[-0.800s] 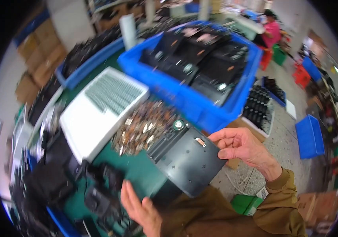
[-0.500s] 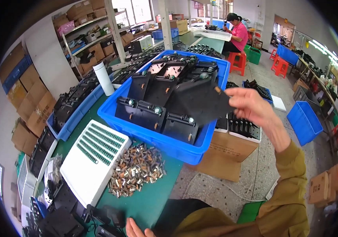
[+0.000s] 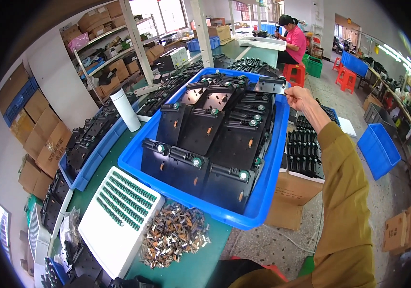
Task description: The person picks up a black plastic housing from a blue bin, places it on the table, and inserts a small green component and a metal contact into it by hand. After finishing, the person places the housing back into the blue bin and repeats the process with another housing.
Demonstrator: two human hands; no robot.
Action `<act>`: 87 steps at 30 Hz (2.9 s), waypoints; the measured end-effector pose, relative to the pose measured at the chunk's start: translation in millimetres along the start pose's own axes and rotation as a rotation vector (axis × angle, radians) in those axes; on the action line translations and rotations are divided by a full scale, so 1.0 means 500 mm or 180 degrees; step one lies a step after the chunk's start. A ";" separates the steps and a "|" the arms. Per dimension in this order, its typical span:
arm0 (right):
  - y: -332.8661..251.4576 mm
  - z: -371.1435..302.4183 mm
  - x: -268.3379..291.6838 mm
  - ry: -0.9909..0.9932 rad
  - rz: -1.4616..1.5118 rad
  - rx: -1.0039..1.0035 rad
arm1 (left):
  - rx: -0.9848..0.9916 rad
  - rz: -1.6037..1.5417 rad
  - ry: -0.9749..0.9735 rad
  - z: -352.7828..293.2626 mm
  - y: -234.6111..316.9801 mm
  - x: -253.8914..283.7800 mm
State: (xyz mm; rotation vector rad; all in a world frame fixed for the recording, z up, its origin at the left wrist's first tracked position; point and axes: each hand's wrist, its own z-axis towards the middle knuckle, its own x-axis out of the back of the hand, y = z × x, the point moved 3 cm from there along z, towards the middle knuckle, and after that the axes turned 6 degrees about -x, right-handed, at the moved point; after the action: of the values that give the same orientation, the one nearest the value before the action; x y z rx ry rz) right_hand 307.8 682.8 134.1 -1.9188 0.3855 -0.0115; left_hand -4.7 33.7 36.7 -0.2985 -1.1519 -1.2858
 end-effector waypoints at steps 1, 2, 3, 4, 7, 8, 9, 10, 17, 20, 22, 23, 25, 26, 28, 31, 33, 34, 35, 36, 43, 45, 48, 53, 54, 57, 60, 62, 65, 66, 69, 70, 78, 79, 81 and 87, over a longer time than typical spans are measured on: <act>0.001 0.011 -0.009 0.0018 -0.0004 -0.0018 | 0.0023 0.0004 -0.0013 0.003 0.004 0.001; 0.002 0.021 -0.016 0.0041 -0.0010 -0.0034 | 0.0008 -0.0003 -0.0028 0.006 0.010 0.003; 0.003 0.026 -0.026 0.0032 -0.0016 -0.0047 | 0.0019 0.0010 -0.0031 0.006 0.009 0.002; 0.003 0.032 -0.035 0.0077 0.0067 -0.0042 | 0.0020 0.0064 -0.0038 0.002 0.005 0.001; 0.006 0.046 -0.051 0.0182 0.0104 -0.0033 | 0.0033 0.0126 -0.0087 0.007 0.009 0.001; 0.005 0.050 -0.053 0.0228 0.0069 -0.0025 | 0.0042 0.0141 -0.0114 0.010 0.011 0.002; 0.009 0.055 -0.057 0.0231 0.0058 -0.0040 | 0.0051 0.0147 -0.0129 0.012 0.012 0.002; 0.012 0.059 -0.062 0.0155 0.0009 -0.0071 | 0.0019 0.0142 -0.0121 0.015 0.013 0.003; 0.025 0.083 -0.082 0.0037 -0.0174 -0.0184 | -0.0062 0.0229 -0.0141 0.023 0.015 0.003; 0.022 0.088 -0.077 -0.0052 -0.0489 -0.0173 | -0.0097 0.0236 -0.0102 0.020 0.018 0.002; 0.023 0.082 -0.079 -0.0023 -0.0530 -0.0082 | -0.0094 0.0266 -0.0091 0.018 0.023 0.001; 0.022 0.078 -0.077 0.0005 -0.0570 0.0013 | -0.0092 0.0293 -0.0077 0.016 0.027 0.001; 0.022 0.072 -0.078 0.0004 -0.0680 0.0099 | -0.0076 0.0266 -0.0076 0.014 0.026 0.001; 0.025 0.069 -0.082 -0.0001 -0.0791 0.0189 | -0.0057 0.0237 -0.0070 0.011 0.025 0.000; 0.026 0.087 -0.067 0.0068 -0.1015 0.0473 | -0.0063 0.0272 -0.0082 0.010 0.017 -0.004; 0.043 0.077 -0.074 0.0111 -0.1696 0.1176 | -0.0010 0.0460 -0.0157 0.010 0.009 -0.005; -0.007 0.091 -0.011 -0.0017 -0.2332 0.1927 | 0.0250 0.0398 -0.0148 0.011 0.007 -0.019; -0.022 0.040 -0.018 0.0055 -0.2598 0.2568 | 0.0316 0.0418 -0.0151 0.020 0.002 -0.021; -0.015 0.030 -0.019 -0.0328 -0.2106 0.2469 | 0.0212 0.0406 -0.0150 0.030 0.011 -0.013; -0.035 0.028 0.019 -0.0091 -0.1874 0.2508 | 0.0092 0.0208 -0.0357 0.030 0.002 -0.021; 0.074 -0.427 -0.023 -0.1612 -0.2531 0.2637 | -0.0024 0.0012 -0.0375 0.019 0.001 -0.012; 0.141 -0.593 -0.275 -0.2501 -0.2717 0.2535 | 0.0065 0.0151 -0.0395 0.012 -0.007 -0.020; 0.232 -0.835 -0.374 -0.3845 -0.2847 0.1942 | 0.0145 0.0019 -0.0174 -0.008 -0.023 -0.010; 0.372 -1.050 -0.515 -0.5531 -0.3043 0.1605 | 0.0120 -0.0095 0.0016 -0.012 -0.015 -0.017; 0.402 -1.069 -0.556 -0.5675 -0.2955 0.2204 | 0.0108 -0.0146 0.0017 -0.011 -0.011 -0.017; 0.505 -1.105 -0.680 -0.5736 -0.3022 0.2735 | 0.0075 -0.0203 0.0039 -0.012 -0.015 -0.030; 0.585 -1.135 -0.761 -0.5734 -0.2856 0.2818 | 0.0008 -0.0210 -0.0034 -0.012 -0.008 -0.035; 0.646 -1.156 -0.809 -0.5525 -0.2771 0.3281 | 0.0084 -0.0193 0.0006 -0.018 -0.015 -0.035; 0.693 -1.136 -0.890 -0.4897 -0.2816 0.4156 | 0.0045 -0.0252 0.0058 -0.010 -0.015 -0.031; 0.695 -1.139 -0.906 -0.4732 -0.3079 0.4197 | 0.0034 -0.0243 0.0091 -0.010 -0.015 -0.032; 0.727 -1.133 -0.950 -0.4298 -0.3056 0.4643 | 0.0022 -0.0243 0.0119 -0.012 -0.018 -0.038; 0.741 -1.131 -0.964 -0.4270 -0.3239 0.4596 | 0.0015 -0.0232 0.0119 -0.014 -0.020 -0.040; 0.769 -1.126 -0.989 -0.4165 -0.3002 0.5226 | 0.0034 -0.0159 0.0054 -0.017 -0.016 -0.041; 0.763 -1.131 -0.986 -0.4175 -0.2786 0.5361 | 0.0042 -0.0145 0.0060 -0.016 -0.016 -0.040; 0.759 -1.138 -0.988 -0.4164 -0.2645 0.5349 | 0.0048 -0.0143 0.0046 -0.015 -0.016 -0.040; 0.717 -1.149 -0.989 -0.3494 -0.2530 0.5552 | 0.0054 -0.0149 0.0069 -0.011 -0.018 -0.037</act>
State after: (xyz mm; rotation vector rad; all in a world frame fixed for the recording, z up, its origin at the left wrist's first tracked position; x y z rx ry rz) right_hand -363.0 180.2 110.8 -0.0555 -0.9102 0.1329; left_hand -7.0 37.7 16.0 -0.2457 -1.1566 -1.3168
